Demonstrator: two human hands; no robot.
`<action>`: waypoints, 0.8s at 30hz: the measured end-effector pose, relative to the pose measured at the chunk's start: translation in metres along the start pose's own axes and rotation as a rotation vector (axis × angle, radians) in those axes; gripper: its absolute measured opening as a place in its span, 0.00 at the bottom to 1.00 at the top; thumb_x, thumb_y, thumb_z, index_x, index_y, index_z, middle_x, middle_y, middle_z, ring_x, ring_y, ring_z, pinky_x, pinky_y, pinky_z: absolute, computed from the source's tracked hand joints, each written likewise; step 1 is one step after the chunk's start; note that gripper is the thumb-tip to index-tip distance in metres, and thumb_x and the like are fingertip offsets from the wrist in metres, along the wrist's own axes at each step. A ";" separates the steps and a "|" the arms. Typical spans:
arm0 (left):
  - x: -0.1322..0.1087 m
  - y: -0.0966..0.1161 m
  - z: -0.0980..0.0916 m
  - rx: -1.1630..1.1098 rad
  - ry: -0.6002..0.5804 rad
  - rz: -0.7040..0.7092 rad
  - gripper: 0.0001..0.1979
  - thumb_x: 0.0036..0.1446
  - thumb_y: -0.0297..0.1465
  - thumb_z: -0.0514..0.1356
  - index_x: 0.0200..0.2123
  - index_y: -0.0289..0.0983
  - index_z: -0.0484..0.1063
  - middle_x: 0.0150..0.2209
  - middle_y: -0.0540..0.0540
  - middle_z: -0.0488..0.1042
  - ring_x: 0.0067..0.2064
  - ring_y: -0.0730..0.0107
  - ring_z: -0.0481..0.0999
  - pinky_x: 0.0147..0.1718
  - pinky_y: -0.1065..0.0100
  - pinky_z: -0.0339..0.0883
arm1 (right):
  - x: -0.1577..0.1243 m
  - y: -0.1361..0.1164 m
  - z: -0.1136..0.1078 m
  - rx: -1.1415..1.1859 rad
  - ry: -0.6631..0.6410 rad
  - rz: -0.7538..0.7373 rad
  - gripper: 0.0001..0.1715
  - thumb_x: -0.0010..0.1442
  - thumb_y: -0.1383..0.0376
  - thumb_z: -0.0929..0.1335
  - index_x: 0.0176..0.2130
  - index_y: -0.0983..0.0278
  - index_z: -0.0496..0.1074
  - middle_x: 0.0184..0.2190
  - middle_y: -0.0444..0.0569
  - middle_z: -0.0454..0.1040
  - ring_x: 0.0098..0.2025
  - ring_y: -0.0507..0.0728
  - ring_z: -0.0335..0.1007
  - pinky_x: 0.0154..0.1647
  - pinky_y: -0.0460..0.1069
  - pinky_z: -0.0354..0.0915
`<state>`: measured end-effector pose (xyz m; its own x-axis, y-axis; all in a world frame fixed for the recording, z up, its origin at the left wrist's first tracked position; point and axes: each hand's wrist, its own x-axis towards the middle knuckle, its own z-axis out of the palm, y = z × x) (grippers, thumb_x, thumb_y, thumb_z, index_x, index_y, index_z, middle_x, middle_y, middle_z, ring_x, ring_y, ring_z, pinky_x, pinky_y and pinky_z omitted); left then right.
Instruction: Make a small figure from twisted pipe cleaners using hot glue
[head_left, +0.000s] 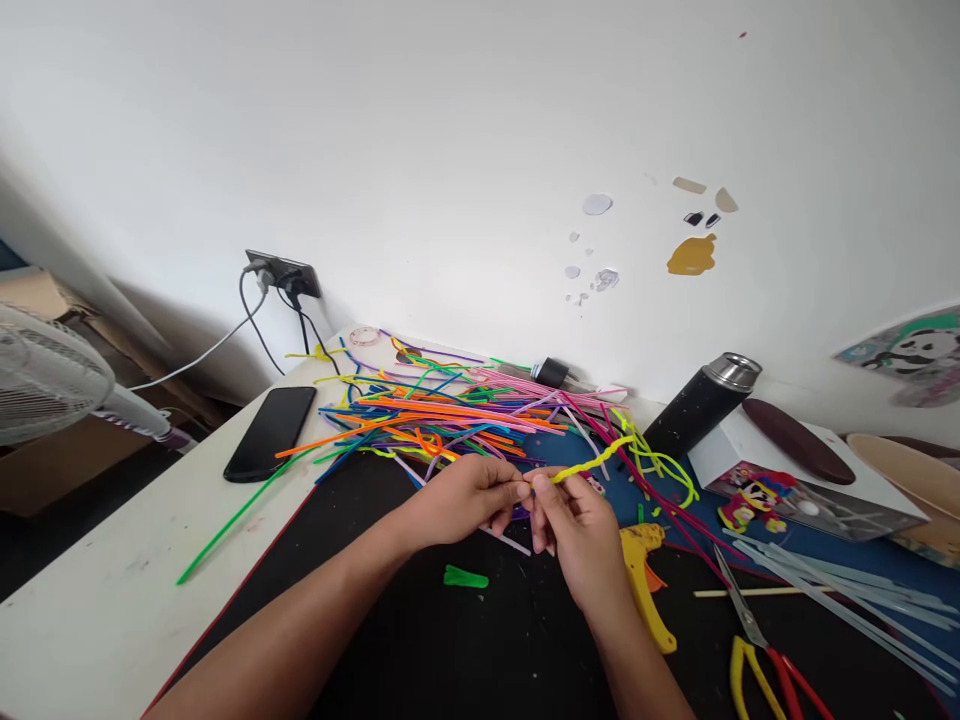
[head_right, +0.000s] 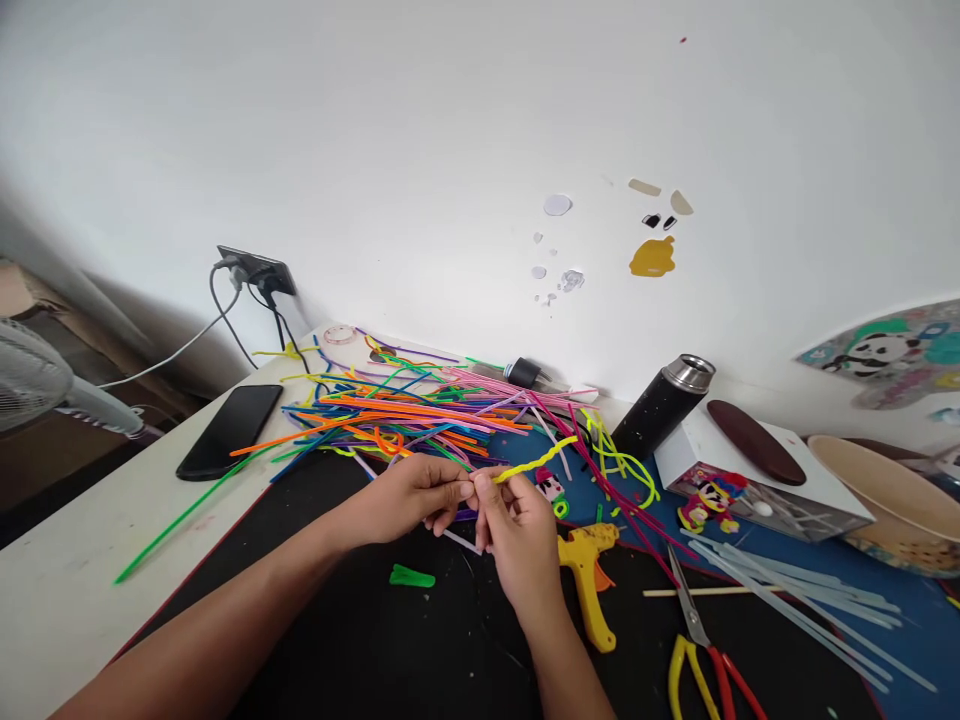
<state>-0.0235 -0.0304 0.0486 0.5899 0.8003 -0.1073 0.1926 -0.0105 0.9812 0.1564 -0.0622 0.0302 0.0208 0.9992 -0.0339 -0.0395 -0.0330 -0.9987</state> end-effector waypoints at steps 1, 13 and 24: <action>0.001 -0.001 0.002 -0.017 0.004 -0.008 0.21 0.67 0.48 0.56 0.33 0.36 0.73 0.20 0.53 0.69 0.22 0.74 0.64 0.25 0.71 0.60 | -0.001 0.002 0.001 -0.041 0.000 -0.021 0.28 0.58 0.41 0.74 0.38 0.64 0.77 0.17 0.40 0.67 0.15 0.51 0.62 0.15 0.45 0.56; 0.003 -0.002 0.002 -0.046 0.026 -0.022 0.25 0.64 0.52 0.58 0.33 0.35 0.75 0.18 0.54 0.65 0.21 0.75 0.60 0.24 0.70 0.54 | 0.002 -0.002 -0.002 -0.043 0.067 -0.076 0.32 0.61 0.38 0.70 0.34 0.64 0.79 0.12 0.36 0.58 0.12 0.51 0.60 0.13 0.46 0.57; 0.002 0.001 -0.018 -0.008 0.029 -0.077 0.25 0.60 0.53 0.60 0.32 0.35 0.75 0.18 0.53 0.66 0.21 0.74 0.61 0.23 0.71 0.54 | 0.010 -0.002 -0.013 0.081 0.173 -0.079 0.27 0.62 0.43 0.72 0.35 0.65 0.78 0.14 0.35 0.57 0.14 0.50 0.58 0.16 0.45 0.53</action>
<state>-0.0362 -0.0183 0.0528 0.5507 0.8156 -0.1774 0.2303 0.0559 0.9715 0.1702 -0.0525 0.0317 0.1983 0.9796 0.0318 -0.1110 0.0547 -0.9923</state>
